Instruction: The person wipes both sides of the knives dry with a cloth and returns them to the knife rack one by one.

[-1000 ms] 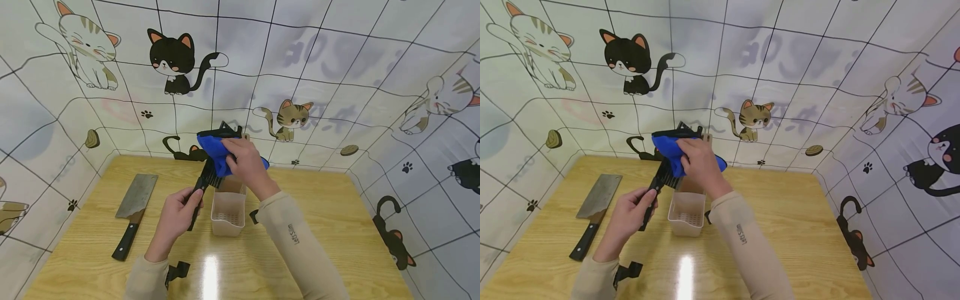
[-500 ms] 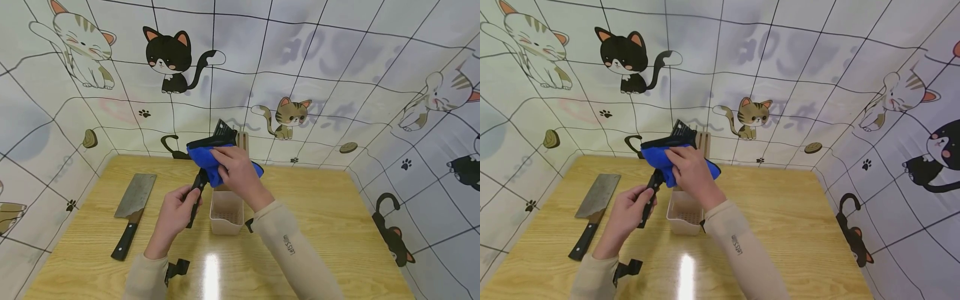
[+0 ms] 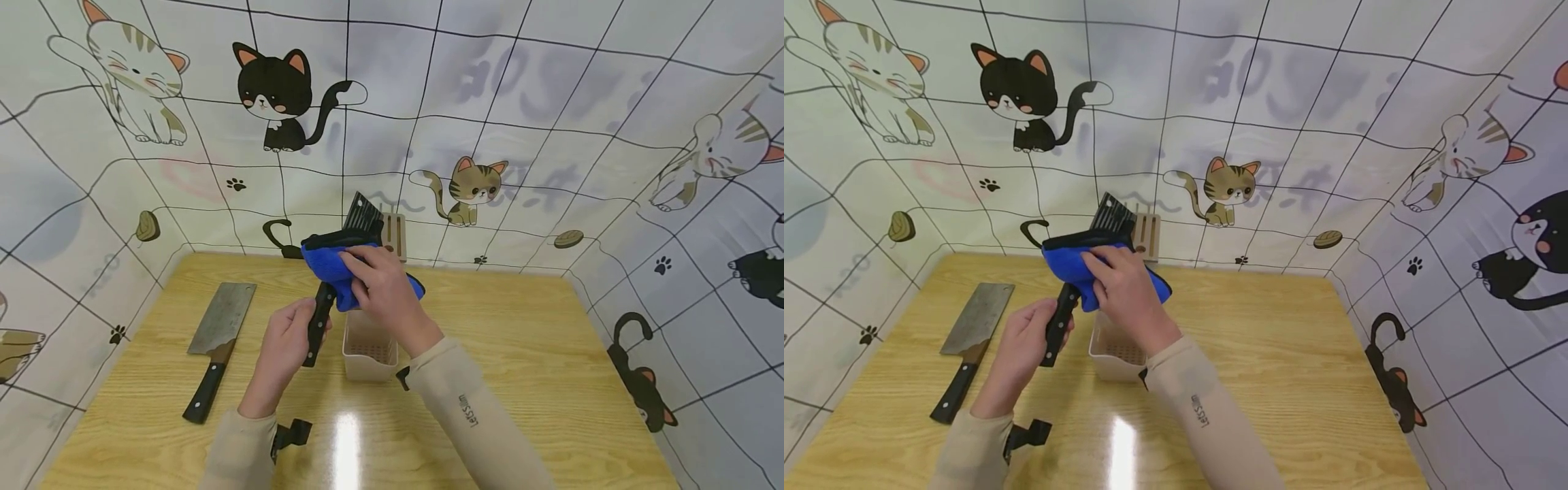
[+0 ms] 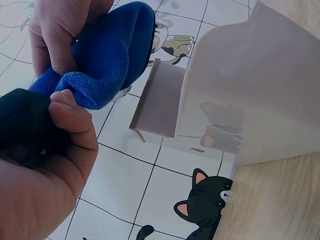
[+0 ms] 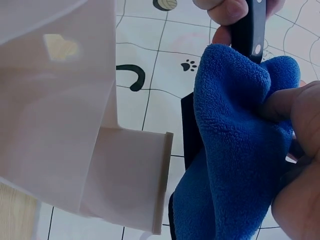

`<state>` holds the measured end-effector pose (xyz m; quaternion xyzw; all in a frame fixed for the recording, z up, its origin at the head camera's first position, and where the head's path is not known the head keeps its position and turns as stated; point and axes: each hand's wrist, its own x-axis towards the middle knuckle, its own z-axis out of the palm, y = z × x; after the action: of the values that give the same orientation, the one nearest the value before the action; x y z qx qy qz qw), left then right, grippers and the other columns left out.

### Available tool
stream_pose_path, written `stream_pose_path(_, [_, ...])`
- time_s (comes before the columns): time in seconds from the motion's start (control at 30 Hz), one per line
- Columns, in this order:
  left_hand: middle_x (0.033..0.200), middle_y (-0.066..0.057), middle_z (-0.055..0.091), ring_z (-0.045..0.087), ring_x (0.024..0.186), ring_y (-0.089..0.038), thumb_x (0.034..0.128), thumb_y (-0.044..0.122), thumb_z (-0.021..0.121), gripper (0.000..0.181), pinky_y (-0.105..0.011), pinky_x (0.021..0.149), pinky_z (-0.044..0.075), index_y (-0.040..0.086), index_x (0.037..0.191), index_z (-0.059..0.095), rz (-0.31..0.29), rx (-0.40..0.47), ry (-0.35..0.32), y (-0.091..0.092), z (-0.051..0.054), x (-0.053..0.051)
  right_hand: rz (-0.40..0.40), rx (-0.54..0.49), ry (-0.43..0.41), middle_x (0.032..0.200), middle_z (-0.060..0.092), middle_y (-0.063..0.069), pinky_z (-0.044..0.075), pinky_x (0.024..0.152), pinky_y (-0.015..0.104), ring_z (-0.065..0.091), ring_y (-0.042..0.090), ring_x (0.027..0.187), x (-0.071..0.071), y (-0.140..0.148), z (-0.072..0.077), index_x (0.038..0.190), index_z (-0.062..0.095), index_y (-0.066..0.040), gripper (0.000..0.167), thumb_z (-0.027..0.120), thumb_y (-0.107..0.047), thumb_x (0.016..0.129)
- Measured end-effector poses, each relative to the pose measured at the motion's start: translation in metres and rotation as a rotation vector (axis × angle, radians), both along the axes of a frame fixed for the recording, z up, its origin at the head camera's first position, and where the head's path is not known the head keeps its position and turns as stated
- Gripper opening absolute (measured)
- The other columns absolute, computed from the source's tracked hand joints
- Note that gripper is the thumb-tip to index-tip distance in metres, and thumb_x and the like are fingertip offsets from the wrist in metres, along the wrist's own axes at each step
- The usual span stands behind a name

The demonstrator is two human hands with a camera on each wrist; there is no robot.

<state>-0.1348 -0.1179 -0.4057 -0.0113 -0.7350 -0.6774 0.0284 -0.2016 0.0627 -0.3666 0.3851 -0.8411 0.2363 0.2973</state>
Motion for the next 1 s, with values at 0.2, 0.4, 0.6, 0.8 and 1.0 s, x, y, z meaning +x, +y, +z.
stream_pose_path(0.2, [0.081, -0.012, 0.063, 0.058, 0.066, -0.022, 0.1135, 0.023, 0.035, 0.045, -0.03, 0.058, 0.047, -0.007, 0.097, 0.066, -0.015, 0.062, -0.01, 0.003, 0.003, 0.0, 0.009, -0.02, 0.044, 0.122, 0.069, 0.016, 0.051, 0.102, 0.047, 0.065, 0.033, 0.113, 0.002, 0.001, -0.002, 0.134, 0.069, -0.006, 0.041, 0.066, 0.004, 0.094])
stream_pose_path(0.4, [0.083, -0.015, 0.062, 0.056, 0.066, -0.022, 0.1141, 0.023, 0.033, 0.046, -0.029, 0.057, 0.046, -0.007, 0.098, 0.064, -0.024, 0.106, -0.009, 0.003, 0.004, 0.0, 0.024, 0.034, 0.125, 0.125, 0.068, 0.015, 0.051, 0.103, 0.048, 0.064, 0.033, 0.112, 0.006, 0.002, -0.005, 0.135, 0.07, -0.013, 0.043, 0.07, 0.002, 0.094])
stream_pose_path(0.6, [0.085, -0.014, 0.061, 0.056, 0.068, -0.017, 0.1146, 0.026, 0.032, 0.048, -0.027, 0.059, 0.048, -0.011, 0.112, 0.063, -0.04, 0.147, -0.019, 0.0, 0.004, 0.001, 0.037, 0.103, 0.213, 0.127, 0.068, 0.012, 0.05, 0.102, 0.044, 0.062, 0.03, 0.109, 0.008, 0.002, -0.008, 0.13, 0.074, -0.018, 0.04, 0.071, -0.001, 0.094])
stream_pose_path(0.8, [0.085, -0.011, 0.061, 0.056, 0.069, -0.016, 0.1148, 0.029, 0.031, 0.049, -0.027, 0.062, 0.051, -0.009, 0.118, 0.062, -0.048, 0.177, -0.031, -0.002, 0.003, 0.002, 0.052, 0.143, 0.262, 0.126, 0.068, 0.01, 0.05, 0.096, 0.042, 0.06, 0.029, 0.107, 0.01, 0.005, -0.008, 0.127, 0.076, -0.02, 0.042, 0.074, 0.002, 0.09])
stream_pose_path(1.0, [0.084, -0.011, 0.061, 0.056, 0.068, -0.016, 0.1148, 0.027, 0.031, 0.049, -0.027, 0.061, 0.051, -0.01, 0.113, 0.062, -0.052, 0.2, -0.046, -0.002, 0.004, 0.002, 0.03, 0.155, 0.266, 0.126, 0.069, 0.01, 0.05, 0.088, 0.043, 0.059, 0.03, 0.107, 0.008, 0.013, -0.009, 0.125, 0.076, -0.02, 0.044, 0.076, 0.004, 0.088])
